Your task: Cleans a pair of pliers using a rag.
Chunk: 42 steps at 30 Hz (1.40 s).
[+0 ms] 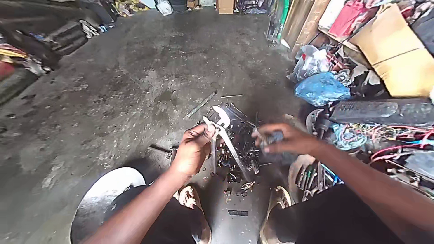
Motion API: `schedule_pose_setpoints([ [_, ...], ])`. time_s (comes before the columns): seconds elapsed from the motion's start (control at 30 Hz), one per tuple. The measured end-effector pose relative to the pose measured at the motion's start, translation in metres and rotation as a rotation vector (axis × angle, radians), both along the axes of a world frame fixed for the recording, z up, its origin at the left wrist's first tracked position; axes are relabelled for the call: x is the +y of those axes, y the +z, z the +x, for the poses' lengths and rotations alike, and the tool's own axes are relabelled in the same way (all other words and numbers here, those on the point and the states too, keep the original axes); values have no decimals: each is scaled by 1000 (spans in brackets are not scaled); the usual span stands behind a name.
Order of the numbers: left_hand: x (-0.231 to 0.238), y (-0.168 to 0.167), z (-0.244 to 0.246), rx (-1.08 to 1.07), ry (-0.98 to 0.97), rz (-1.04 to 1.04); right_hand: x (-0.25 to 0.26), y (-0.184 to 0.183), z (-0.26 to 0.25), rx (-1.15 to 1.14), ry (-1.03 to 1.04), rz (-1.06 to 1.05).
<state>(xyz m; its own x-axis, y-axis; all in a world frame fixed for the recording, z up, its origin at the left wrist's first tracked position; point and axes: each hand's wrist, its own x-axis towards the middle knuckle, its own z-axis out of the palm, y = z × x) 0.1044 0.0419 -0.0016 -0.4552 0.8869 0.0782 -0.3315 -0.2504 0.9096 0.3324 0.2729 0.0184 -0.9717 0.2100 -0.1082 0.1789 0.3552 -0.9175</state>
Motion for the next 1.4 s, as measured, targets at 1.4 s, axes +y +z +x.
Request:
schedule_pose_setpoints([
  [1.4,-152,-20,-48,-563,35,177,-284,-37,-78,528,-239,328],
])
